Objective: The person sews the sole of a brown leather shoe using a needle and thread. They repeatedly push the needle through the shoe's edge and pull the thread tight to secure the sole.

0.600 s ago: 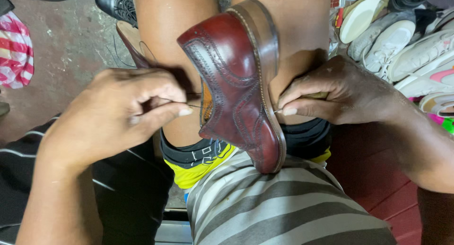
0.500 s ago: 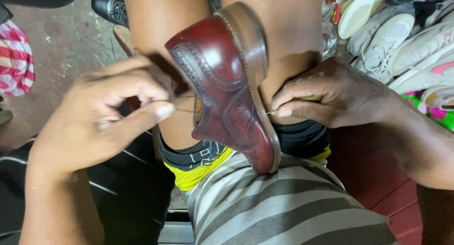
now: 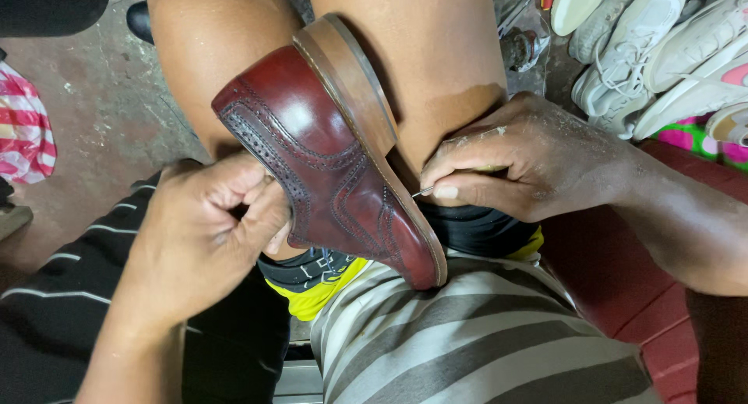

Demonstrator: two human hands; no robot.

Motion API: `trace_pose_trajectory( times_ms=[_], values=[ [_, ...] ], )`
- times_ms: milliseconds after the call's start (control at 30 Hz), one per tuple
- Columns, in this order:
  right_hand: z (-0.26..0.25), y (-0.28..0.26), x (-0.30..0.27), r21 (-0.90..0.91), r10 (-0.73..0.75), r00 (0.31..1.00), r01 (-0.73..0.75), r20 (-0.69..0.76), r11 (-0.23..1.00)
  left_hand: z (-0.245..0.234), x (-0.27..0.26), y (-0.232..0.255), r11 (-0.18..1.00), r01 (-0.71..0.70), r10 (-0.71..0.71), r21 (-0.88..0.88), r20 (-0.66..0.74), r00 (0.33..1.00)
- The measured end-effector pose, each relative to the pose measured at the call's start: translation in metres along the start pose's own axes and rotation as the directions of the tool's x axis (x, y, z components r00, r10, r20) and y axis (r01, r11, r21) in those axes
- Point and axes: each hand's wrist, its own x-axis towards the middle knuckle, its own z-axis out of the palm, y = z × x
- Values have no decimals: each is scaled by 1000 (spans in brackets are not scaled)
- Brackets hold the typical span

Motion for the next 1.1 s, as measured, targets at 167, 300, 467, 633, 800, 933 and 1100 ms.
trace_pose_trajectory(
  times_ms=[167,300,467,633,800,933,1100],
  values=[
    [3,0,-3,-183,-50,999,48,-10,982,-3,21,-4,994,102,-105,31,151,983],
    [4,1,-7,-222,-110,993,99,-35,970,0,23,2,991,45,-76,125,256,964],
    [18,-4,-14,-313,-118,992,98,-47,945,13,22,-2,989,-127,105,82,226,968],
    [30,-4,-24,-359,-106,985,51,-136,932,19,21,-8,999,31,-39,32,260,965],
    [30,-2,-19,-352,-133,975,64,-176,934,23,19,-12,997,39,-22,-70,223,974],
    [35,-4,-22,-440,-168,975,88,-147,894,24,20,-11,996,84,-75,-33,231,970],
    [41,1,-26,-390,-177,950,66,-258,919,25,24,-6,992,123,-117,-14,212,970]
  ],
)
